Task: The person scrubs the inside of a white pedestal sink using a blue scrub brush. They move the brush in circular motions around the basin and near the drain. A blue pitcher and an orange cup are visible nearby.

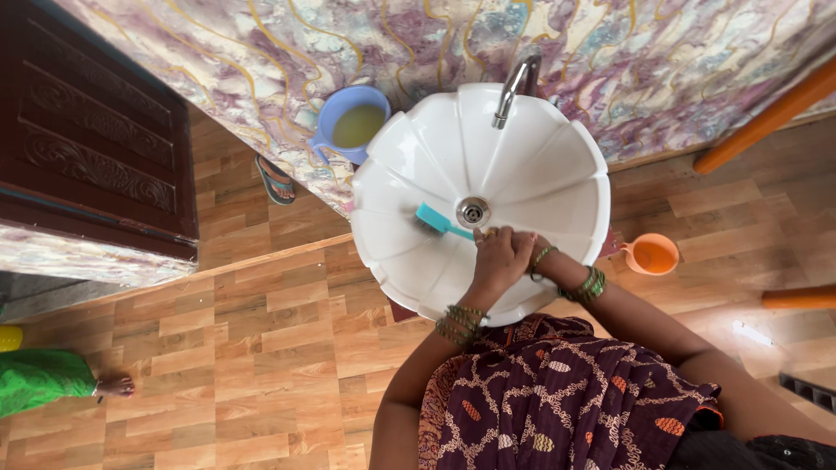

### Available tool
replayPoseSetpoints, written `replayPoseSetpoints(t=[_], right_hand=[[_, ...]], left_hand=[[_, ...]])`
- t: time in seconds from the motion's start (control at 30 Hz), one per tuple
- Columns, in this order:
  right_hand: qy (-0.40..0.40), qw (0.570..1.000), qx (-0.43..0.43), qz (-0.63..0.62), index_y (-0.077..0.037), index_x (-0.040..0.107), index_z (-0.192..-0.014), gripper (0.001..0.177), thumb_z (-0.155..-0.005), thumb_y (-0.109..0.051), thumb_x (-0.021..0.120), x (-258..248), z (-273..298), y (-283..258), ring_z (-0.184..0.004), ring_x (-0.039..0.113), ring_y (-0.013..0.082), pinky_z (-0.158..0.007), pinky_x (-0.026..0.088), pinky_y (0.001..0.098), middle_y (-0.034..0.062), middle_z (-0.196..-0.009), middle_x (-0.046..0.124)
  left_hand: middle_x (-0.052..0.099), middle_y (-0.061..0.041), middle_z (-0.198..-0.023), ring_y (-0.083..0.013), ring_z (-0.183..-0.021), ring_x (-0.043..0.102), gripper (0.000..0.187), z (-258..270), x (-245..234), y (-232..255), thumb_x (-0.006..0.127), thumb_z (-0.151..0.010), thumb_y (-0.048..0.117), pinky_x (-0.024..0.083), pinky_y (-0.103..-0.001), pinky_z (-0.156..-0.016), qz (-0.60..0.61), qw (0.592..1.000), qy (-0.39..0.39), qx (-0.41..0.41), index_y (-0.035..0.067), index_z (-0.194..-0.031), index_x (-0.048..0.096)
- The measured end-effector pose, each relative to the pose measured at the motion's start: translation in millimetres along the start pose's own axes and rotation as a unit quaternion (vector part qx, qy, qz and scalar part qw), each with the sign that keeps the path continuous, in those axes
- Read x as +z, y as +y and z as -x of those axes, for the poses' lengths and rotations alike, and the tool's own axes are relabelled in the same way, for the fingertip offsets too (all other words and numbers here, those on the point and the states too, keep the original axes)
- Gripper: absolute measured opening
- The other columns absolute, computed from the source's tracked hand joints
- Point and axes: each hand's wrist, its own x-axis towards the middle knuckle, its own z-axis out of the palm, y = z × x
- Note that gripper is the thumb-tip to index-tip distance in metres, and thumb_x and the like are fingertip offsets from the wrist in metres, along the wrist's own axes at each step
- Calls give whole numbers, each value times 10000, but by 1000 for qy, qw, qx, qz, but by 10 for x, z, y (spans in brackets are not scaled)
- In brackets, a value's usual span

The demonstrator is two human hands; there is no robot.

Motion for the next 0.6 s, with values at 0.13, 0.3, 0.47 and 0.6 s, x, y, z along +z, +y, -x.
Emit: replayPoseSetpoints(t=[0.13, 0.3, 0.47, 0.6], right_hand=[[20, 995, 84, -55, -59, 671, -1024, 229, -944, -273, 670, -247, -42, 269, -768, 654, 171, -705, 551, 276, 90, -949, 752], [70, 987, 131, 55, -66, 664, -1109, 254, -952, -264, 640, -535, 3, 434, -797, 684, 147, -685, 576, 262, 88, -1005, 743], [80, 968, 167, 167, -73, 656, -1195, 301, -959, -254, 610, -645, 470, 404, -826, 714, 124, -664, 600, 248, 86, -1061, 735], [228, 952, 112, 171, -57, 650, -1252, 376, -919, -228, 614, -616, 876, 362, -827, 733, 114, -629, 610, 239, 92, -1074, 727]], left_hand=[[688, -263, -1047, -429, -1118, 609, 576, -479, 216, -111, 557, -972, 551, 261, -553, -1178, 24, 999, 43, 22, -14, -1008, 660], [720, -226, -1026, -383, -1069, 663, 549, -907, 398, -7, 638, -897, 542, 232, -519, -1241, 109, 989, 53, 82, 13, -1040, 682], [747, -151, -1032, -328, -1068, 695, 492, -739, 472, 422, 639, -927, 535, 297, -473, -1244, 198, 971, -14, 134, 64, -1049, 709], [748, -150, -1029, -309, -1090, 701, 470, -554, 450, 671, 645, -929, 512, 213, -480, -1302, 195, 962, -44, 184, 62, -1057, 691]])
